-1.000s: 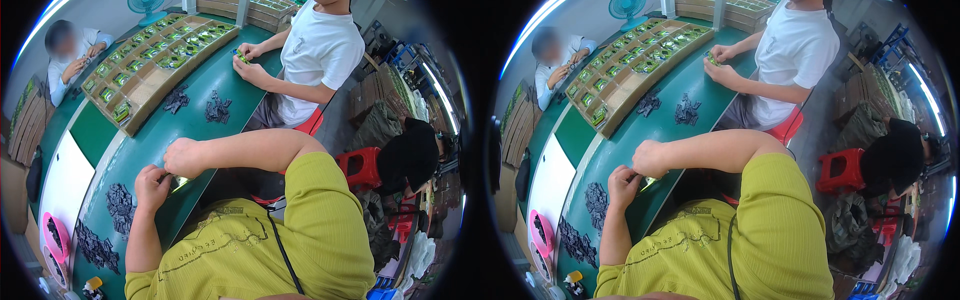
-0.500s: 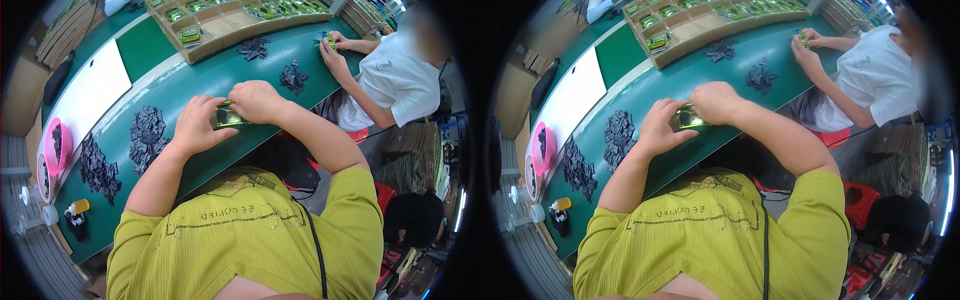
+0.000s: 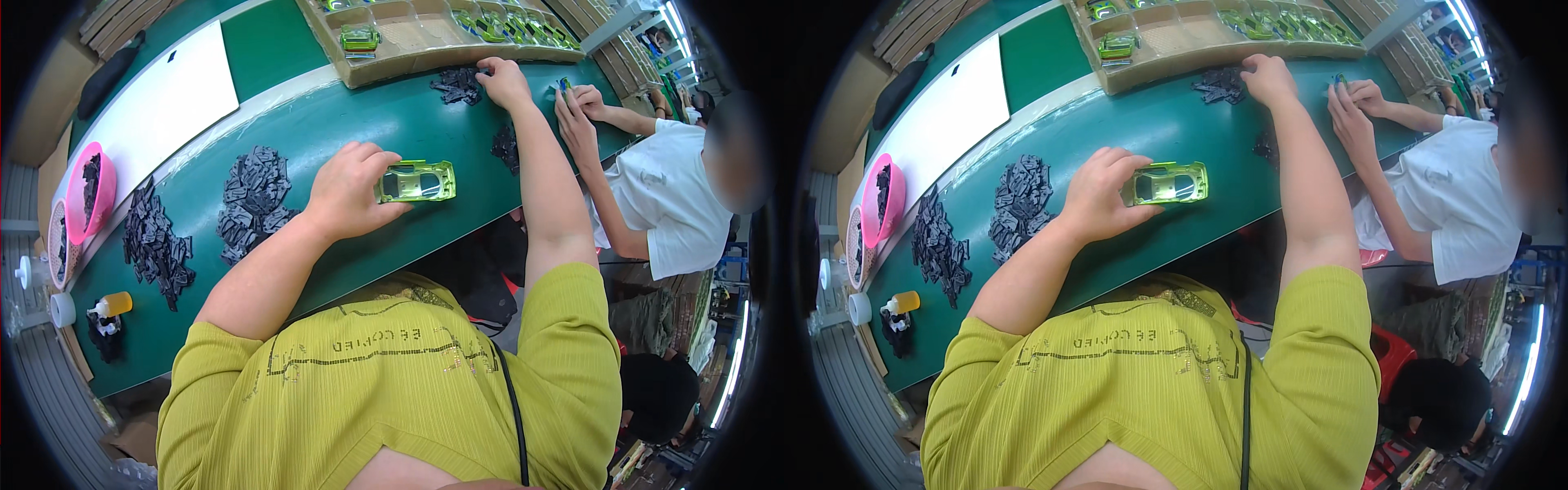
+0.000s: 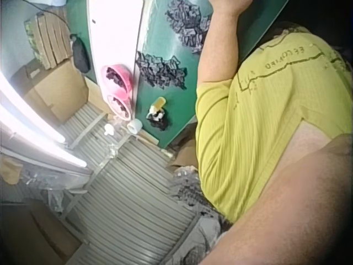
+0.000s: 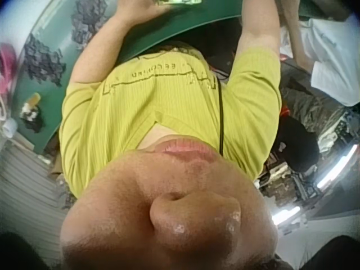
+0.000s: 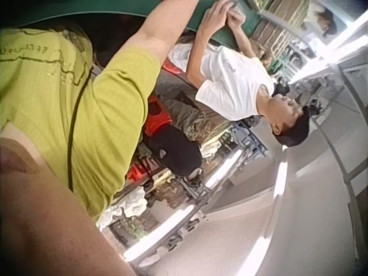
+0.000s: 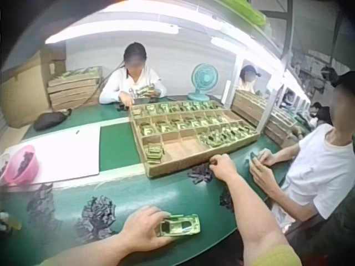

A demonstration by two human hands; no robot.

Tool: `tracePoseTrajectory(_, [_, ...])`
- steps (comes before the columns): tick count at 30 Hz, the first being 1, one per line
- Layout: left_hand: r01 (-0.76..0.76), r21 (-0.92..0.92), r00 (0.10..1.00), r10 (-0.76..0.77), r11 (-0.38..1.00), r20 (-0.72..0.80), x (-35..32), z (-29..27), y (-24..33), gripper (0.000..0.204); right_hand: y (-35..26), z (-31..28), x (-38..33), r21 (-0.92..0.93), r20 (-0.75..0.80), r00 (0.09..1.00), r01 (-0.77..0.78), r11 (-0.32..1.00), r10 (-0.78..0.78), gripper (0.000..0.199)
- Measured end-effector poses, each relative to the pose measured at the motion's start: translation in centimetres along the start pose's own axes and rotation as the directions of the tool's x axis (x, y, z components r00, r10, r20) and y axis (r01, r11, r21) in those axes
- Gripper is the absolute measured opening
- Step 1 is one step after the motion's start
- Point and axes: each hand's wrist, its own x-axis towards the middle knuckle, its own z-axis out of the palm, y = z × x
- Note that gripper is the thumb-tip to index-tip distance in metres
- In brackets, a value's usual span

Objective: The recorder applies glue to small plastic components and then attaches pieces to a green toy car frame on an assembly line.

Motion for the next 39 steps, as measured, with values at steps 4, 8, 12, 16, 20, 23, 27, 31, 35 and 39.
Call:
tracePoseTrajectory(4, [0.007, 0.006, 1.0, -0.007, 1.0, -0.021, 0.0, 0.1, -0.3, 0.05, -1.0, -0.6, 0.1, -0.104, 0.096, 0.995, 0.045, 0.994, -0.035, 0.028])
tracePoseTrajectory(8, [0.013, 0.001, 1.0, -0.013, 1.0, -0.015, 0.0, 0.1, -0.1, 0.05, 0.4, -1.0, 0.1, 0.002, 0.219, 0.976, -0.023, 1.0, 0.022, 0.026])
tracePoseTrajectory(12, [0.011, -0.01, 1.0, -0.011, 1.0, -0.007, 0.1, 0.1, -0.2, 0.05, 2.4, -0.9, -1.4, 0.153, 0.11, 0.994, 0.001, 0.988, -0.018, 0.022])
tracePoseTrajectory(16, [-0.013, 0.024, 0.999, 0.014, 1.0, -0.033, -0.2, 0.0, -0.4, 0.05, -0.9, -4.2, -6.0, 0.686, 0.203, 0.965, -0.021, 0.727, -0.163, 0.021])
tracePoseTrajectory(20, [-0.041, 0.047, 0.997, 0.044, 0.998, -0.061, -0.1, 0.2, -0.7, 0.051, -4.2, -5.3, -11.8, 0.934, 0.197, 0.943, -0.098, 0.344, -0.268, 0.016])
tracePoseTrajectory(23, [-0.036, 0.056, 0.998, 0.039, 0.998, -0.041, -0.1, 0.2, -0.6, 0.052, -6.3, -5.5, -15.6, 0.921, 0.253, 0.909, -0.121, 0.371, -0.331, 0.015])
tracePoseTrajectory(27, [-0.078, 0.074, 0.995, 0.082, 0.994, -0.052, -0.1, 0.4, -1.0, 0.051, -8.5, -4.0, -19.1, 0.826, 0.246, 0.878, 0.032, 0.563, -0.41, 0.02])
tracePoseTrajectory(31, [-0.113, 0.088, 0.99, 0.119, 0.99, -0.073, -0.2, 0.6, -0.9, 0.051, -9.5, -2.7, -20.5, 0.662, 0.146, 0.879, 0.255, 0.705, -0.454, 0.015])
tracePoseTrajectory(35, [-0.118, 0.092, 0.989, 0.125, 0.989, -0.074, -0.3, 0.6, -0.8, 0.051, -9.7, -1.9, -20.7, 0.593, 0.036, 0.856, 0.397, 0.701, -0.515, 0.013])
tracePoseTrajectory(39, [-0.132, 0.092, 0.987, 0.14, 0.987, -0.079, -0.4, 0.6, -1.0, 0.052, -9.9, -2.1, -20.6, 0.516, 0.023, 0.831, 0.466, 0.719, -0.555, 0.011])
